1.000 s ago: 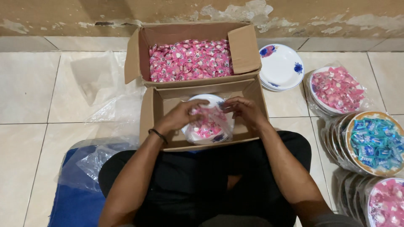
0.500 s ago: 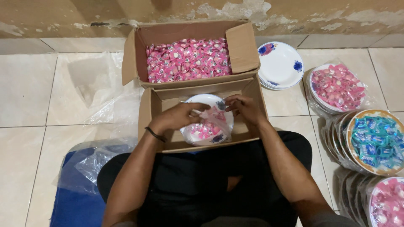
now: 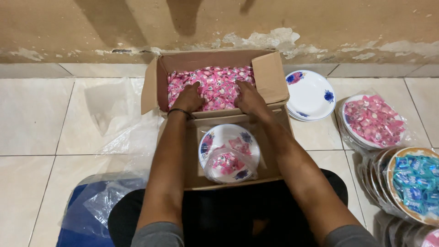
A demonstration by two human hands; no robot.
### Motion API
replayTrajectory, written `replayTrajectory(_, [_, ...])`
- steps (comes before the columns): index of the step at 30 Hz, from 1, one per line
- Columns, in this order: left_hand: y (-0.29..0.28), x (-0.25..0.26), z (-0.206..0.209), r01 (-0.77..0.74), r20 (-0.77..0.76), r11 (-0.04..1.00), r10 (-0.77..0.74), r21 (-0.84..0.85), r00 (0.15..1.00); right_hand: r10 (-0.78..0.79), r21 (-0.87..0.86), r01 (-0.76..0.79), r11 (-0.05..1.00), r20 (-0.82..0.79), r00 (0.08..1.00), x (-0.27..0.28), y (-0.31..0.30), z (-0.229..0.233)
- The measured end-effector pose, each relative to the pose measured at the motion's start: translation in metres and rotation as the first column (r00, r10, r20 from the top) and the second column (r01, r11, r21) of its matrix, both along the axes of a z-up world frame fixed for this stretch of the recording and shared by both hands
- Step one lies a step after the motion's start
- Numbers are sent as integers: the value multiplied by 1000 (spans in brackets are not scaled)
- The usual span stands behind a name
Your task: The person scoops pink wrapped candies from a large cardboard box into a plastic bag placed inside a smaller box. They repeat this process until the bag is full, then remove the filled bag and place it on a stack of similar bags on the floor.
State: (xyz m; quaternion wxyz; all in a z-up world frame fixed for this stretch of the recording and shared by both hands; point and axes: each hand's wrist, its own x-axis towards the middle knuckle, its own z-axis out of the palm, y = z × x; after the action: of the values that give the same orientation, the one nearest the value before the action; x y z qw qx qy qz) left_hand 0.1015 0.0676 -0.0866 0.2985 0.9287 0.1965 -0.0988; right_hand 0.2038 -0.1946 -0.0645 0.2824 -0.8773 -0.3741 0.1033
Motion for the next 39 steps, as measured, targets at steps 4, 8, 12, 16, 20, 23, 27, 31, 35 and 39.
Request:
replayTrajectory(4, [-26,-16,37,-33,-125,996,23,-77,992,-71,-347,-36,937,-292,954,-13,17,38])
replayTrajectory(8, [-31,-13,2,33,-295,998,-49,-60,954,-158,-556,-73,828,-355,921,-17,18,43])
replayTrajectory(12, [-41,-34,39,121,-308,988,-146,-99,940,-11,-580,-249,776,-407,913,-6,28,11])
replayTrajectory(16, [-17,-6,-36,151,-219,988,-156,-35,963,5,-438,-204,876,-415,910,9,11,-10])
replayTrajectory(20, [-17,-18,-24,52,-48,998,-54,-39,997,-42,-144,-9,989,-349,936,3,2,-8])
replayTrajectory(23, [-29,-38,19,-34,78,993,43,-116,996,-72,82,113,990,-396,915,-1,-5,-8])
replayTrajectory(27, [-19,-49,28,-77,241,983,117,-168,963,-63,327,353,877,-649,758,-22,-15,18])
replayTrajectory(31, [-12,-68,39,-37,264,994,63,-102,962,-7,407,365,837,-660,752,-21,-15,18])
replayTrajectory(35, [-17,-87,47,-50,300,998,58,-35,952,-32,460,430,777,-653,757,-21,-18,7])
replayTrajectory(39, [5,-60,-11,-17,237,999,25,-34,971,-9,515,462,722,-660,751,-25,-24,12])
